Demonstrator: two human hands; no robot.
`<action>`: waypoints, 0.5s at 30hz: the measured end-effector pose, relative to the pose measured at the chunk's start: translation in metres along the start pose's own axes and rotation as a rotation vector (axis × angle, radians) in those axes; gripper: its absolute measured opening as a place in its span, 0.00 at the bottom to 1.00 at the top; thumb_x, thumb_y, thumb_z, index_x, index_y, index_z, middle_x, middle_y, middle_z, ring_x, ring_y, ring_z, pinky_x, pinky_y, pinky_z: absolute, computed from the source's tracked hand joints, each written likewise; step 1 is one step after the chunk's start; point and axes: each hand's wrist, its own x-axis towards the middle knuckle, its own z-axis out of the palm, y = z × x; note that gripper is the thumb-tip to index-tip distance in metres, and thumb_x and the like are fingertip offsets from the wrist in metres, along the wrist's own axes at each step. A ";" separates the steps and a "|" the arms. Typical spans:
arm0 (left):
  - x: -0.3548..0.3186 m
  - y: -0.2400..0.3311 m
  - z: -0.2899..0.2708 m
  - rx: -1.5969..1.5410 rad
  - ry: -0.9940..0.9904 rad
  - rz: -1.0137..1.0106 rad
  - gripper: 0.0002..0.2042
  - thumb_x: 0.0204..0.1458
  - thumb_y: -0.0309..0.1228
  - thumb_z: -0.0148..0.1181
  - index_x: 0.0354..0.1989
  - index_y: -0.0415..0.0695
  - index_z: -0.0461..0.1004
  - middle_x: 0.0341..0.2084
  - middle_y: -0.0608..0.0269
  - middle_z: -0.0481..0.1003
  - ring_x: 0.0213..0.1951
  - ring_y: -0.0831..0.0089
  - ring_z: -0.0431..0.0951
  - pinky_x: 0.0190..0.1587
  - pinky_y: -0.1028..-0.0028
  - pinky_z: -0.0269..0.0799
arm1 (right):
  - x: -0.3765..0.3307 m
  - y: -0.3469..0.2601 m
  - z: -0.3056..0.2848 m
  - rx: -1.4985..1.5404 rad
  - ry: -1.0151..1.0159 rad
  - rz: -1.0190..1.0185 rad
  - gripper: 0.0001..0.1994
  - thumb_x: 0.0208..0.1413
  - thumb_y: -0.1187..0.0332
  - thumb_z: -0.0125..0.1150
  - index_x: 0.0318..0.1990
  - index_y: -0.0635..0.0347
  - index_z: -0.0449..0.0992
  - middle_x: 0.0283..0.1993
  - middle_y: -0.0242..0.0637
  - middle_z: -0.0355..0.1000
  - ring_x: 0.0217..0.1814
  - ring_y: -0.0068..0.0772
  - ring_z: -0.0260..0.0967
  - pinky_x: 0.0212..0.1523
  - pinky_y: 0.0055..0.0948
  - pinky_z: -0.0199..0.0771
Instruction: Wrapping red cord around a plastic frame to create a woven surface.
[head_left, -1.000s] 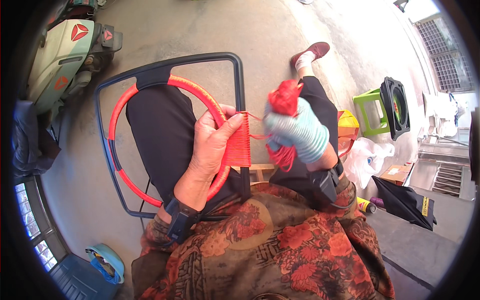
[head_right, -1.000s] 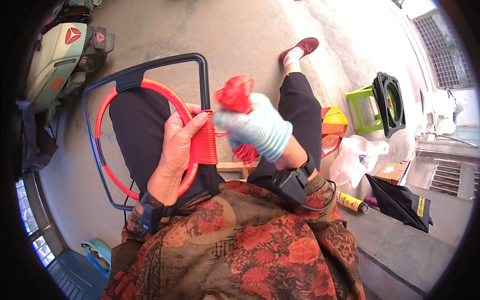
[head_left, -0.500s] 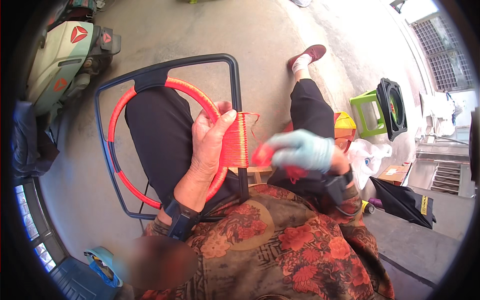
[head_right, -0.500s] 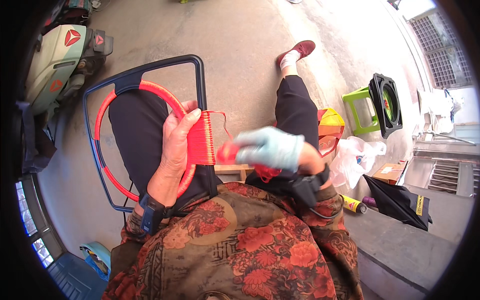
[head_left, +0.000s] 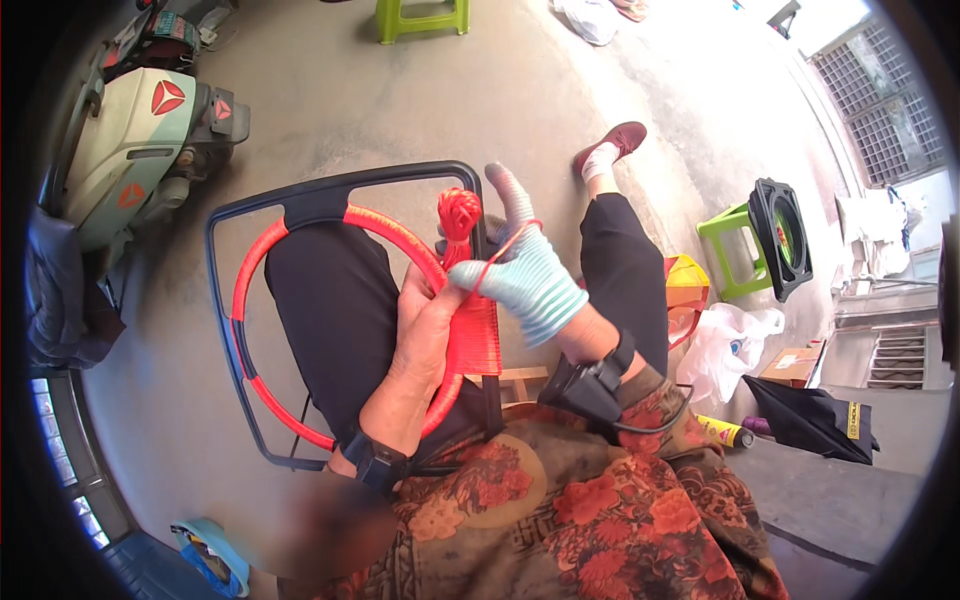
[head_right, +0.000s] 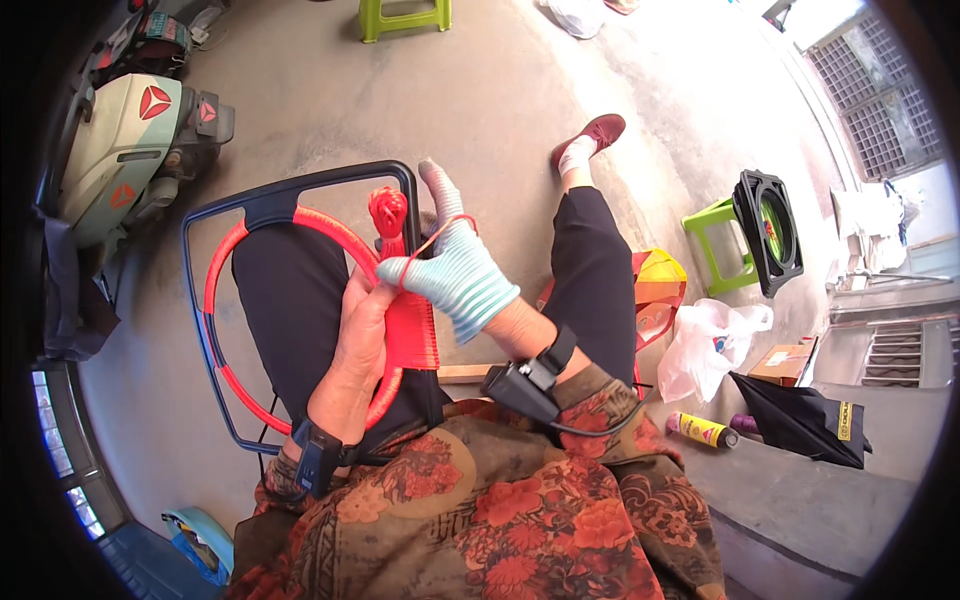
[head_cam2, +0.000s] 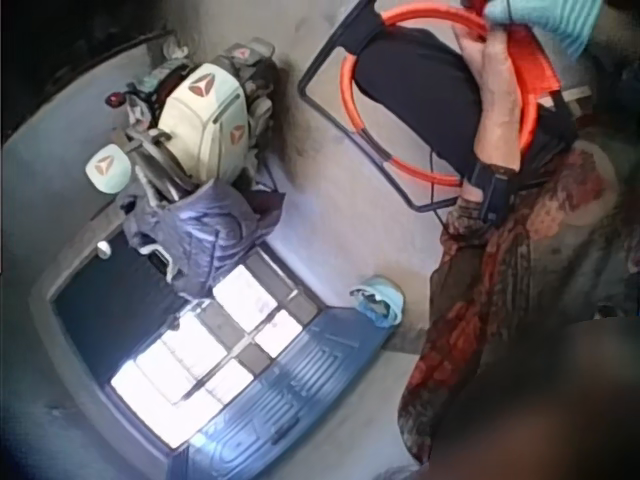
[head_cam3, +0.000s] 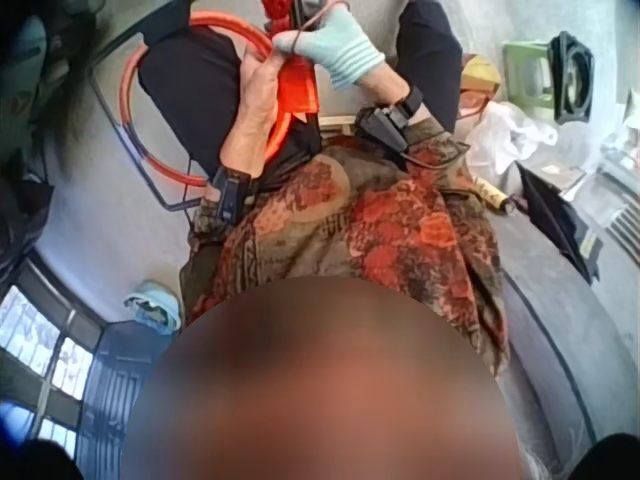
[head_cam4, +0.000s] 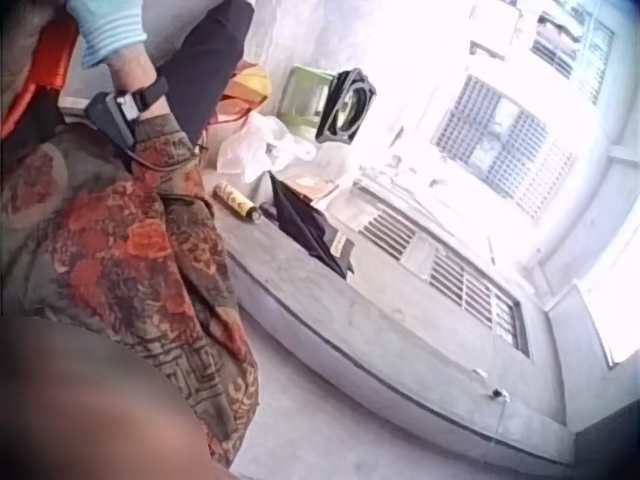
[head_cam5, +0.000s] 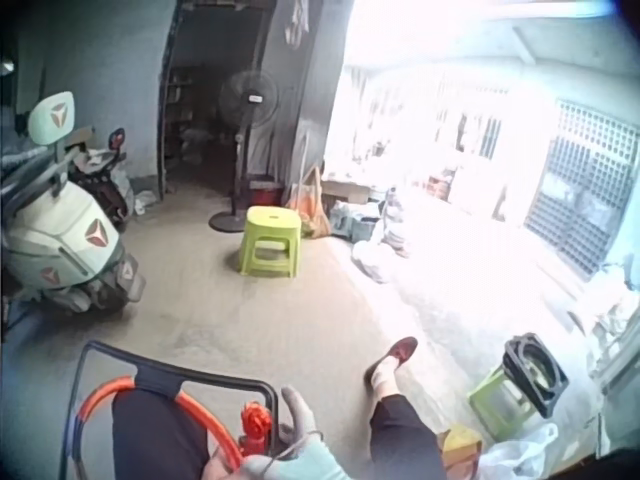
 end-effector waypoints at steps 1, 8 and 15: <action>-0.001 0.000 0.000 -0.004 -0.001 -0.003 0.20 0.57 0.23 0.56 0.58 0.39 0.60 0.49 0.59 0.70 0.50 0.72 0.73 0.54 0.71 0.70 | 0.002 0.004 0.001 -0.003 0.002 0.002 0.29 0.44 0.72 0.68 0.57 0.61 0.67 0.41 0.33 0.74 0.40 0.21 0.71 0.42 0.25 0.73; 0.001 0.001 -0.001 0.127 0.002 0.126 0.20 0.54 0.26 0.61 0.54 0.38 0.63 0.46 0.60 0.72 0.50 0.74 0.73 0.54 0.73 0.67 | 0.002 -0.030 -0.023 -0.733 0.060 -0.481 0.16 0.45 0.68 0.71 0.42 0.59 0.76 0.36 0.40 0.76 0.39 0.34 0.74 0.43 0.27 0.74; -0.009 0.009 0.005 0.127 0.047 -0.087 0.08 0.55 0.32 0.60 0.37 0.41 0.72 0.27 0.71 0.73 0.28 0.84 0.71 0.33 0.81 0.69 | -0.052 -0.044 -0.143 -0.978 0.180 -0.019 0.08 0.45 0.71 0.66 0.34 0.62 0.77 0.35 0.37 0.76 0.33 0.28 0.74 0.36 0.30 0.75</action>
